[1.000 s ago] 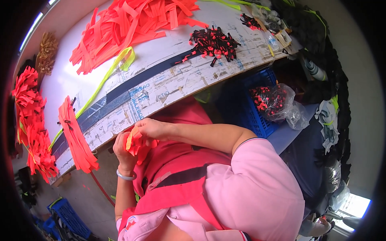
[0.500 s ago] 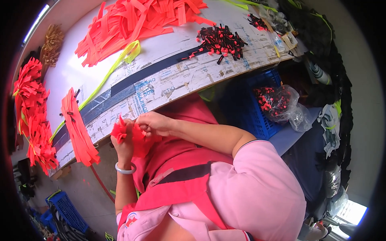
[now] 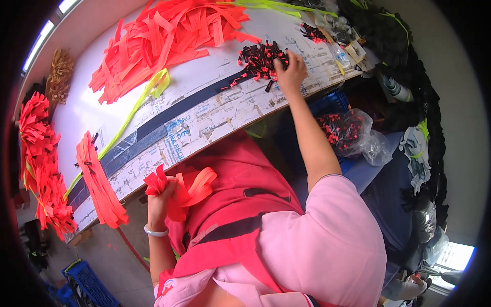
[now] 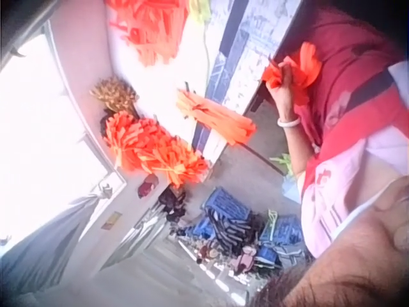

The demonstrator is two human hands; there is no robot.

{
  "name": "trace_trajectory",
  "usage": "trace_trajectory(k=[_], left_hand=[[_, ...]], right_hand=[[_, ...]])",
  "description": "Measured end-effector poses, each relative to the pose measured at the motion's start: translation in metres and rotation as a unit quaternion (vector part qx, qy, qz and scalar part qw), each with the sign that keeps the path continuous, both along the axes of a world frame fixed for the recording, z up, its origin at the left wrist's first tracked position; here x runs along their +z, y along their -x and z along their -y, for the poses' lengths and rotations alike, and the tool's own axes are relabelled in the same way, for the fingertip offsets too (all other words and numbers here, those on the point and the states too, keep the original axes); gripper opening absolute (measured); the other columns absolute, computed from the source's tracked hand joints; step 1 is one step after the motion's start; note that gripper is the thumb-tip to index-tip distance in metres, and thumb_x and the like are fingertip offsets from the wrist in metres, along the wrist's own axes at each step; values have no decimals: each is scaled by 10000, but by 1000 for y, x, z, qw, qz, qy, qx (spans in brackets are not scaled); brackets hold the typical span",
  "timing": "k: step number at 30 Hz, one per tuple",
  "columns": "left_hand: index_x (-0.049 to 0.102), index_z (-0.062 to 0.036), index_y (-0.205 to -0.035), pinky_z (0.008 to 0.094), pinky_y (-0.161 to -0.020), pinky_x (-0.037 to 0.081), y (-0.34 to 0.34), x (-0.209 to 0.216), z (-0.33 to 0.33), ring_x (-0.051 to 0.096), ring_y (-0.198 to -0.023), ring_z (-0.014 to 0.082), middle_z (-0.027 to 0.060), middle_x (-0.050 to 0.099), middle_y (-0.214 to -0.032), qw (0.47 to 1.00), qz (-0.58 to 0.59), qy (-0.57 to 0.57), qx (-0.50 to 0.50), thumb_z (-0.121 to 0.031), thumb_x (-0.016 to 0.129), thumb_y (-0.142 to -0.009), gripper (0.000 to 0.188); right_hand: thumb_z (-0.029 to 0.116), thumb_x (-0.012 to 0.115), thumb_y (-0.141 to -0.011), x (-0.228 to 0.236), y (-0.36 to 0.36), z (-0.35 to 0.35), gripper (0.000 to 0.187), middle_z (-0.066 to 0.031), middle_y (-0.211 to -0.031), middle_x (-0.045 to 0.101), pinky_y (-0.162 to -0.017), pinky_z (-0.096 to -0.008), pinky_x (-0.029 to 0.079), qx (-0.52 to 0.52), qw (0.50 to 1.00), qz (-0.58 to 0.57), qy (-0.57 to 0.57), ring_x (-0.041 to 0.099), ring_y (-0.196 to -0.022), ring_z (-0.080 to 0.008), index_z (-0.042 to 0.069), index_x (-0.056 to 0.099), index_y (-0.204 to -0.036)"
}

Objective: Assemble red plastic fringe strips into bundles using black clips.

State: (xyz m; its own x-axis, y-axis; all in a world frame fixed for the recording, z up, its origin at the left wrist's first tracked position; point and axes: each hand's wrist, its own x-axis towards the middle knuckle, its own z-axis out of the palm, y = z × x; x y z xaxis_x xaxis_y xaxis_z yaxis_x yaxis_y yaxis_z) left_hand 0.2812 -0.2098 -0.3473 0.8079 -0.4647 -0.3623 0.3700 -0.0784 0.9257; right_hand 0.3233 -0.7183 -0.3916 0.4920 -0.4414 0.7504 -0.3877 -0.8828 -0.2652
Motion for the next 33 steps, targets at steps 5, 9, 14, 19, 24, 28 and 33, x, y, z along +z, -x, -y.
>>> trace_trajectory(k=[5,9,14,19,24,28,33], left_hand=[[668,0,-942,218,-538,433,-4,-5,4,545,-582,75,32,661,-770,999,-39,17,14,-23,604,-896,82],[670,-3,-943,215,-536,432,-4,-7,6,548,-583,73,35,665,-778,999,-41,2,8,-29,611,-894,80],[672,-7,-944,214,-535,430,-5,-5,13,550,-584,72,37,667,-782,999,-49,-4,4,-36,623,-890,79],[673,-5,-938,213,-536,425,-4,-3,12,541,-586,67,29,664,-783,999,-45,-7,8,-35,630,-885,75],[675,1,-939,212,-537,418,0,-3,15,531,-587,60,25,660,-781,999,-40,6,3,-29,621,-891,78],[678,7,-948,216,-541,420,3,-2,13,532,-591,62,26,660,-784,999,-42,25,9,-25,616,-893,89],[678,15,-942,226,-544,429,6,1,4,540,-596,68,25,656,-777,999,-32,13,6,-17,618,-884,90]], right_hand=[[504,617,-870,-12,-16,63,531,-102,-1226,601,-977,-367,416,135,966,-75,-206,552,-1161,-280,129,596,-1245],[435,650,-855,-14,-39,40,392,-96,-1146,637,-943,-364,434,190,951,-61,-237,577,-1100,-278,131,676,-1100],[322,690,-810,-18,-28,-8,235,-51,-1018,659,-962,-396,378,144,972,2,-188,583,-1003,-261,176,694,-993],[251,700,-790,-13,-21,-65,212,-24,-972,644,-950,-370,371,119,985,-3,-126,545,-978,-278,183,695,-991],[185,702,-780,-11,-23,-127,195,-40,-941,624,-878,-387,402,192,969,-2,-154,533,-942,-276,197,697,-975],[208,688,-783,-13,-27,-176,235,-29,-1042,586,-909,-429,392,205,962,-25,-178,481,-1033,-290,228,681,-1016],[328,702,-799,0,-27,-185,326,-58,-1225,491,-926,-470,368,212,963,-36,-163,464,-1113,-316,233,648,-1106]])
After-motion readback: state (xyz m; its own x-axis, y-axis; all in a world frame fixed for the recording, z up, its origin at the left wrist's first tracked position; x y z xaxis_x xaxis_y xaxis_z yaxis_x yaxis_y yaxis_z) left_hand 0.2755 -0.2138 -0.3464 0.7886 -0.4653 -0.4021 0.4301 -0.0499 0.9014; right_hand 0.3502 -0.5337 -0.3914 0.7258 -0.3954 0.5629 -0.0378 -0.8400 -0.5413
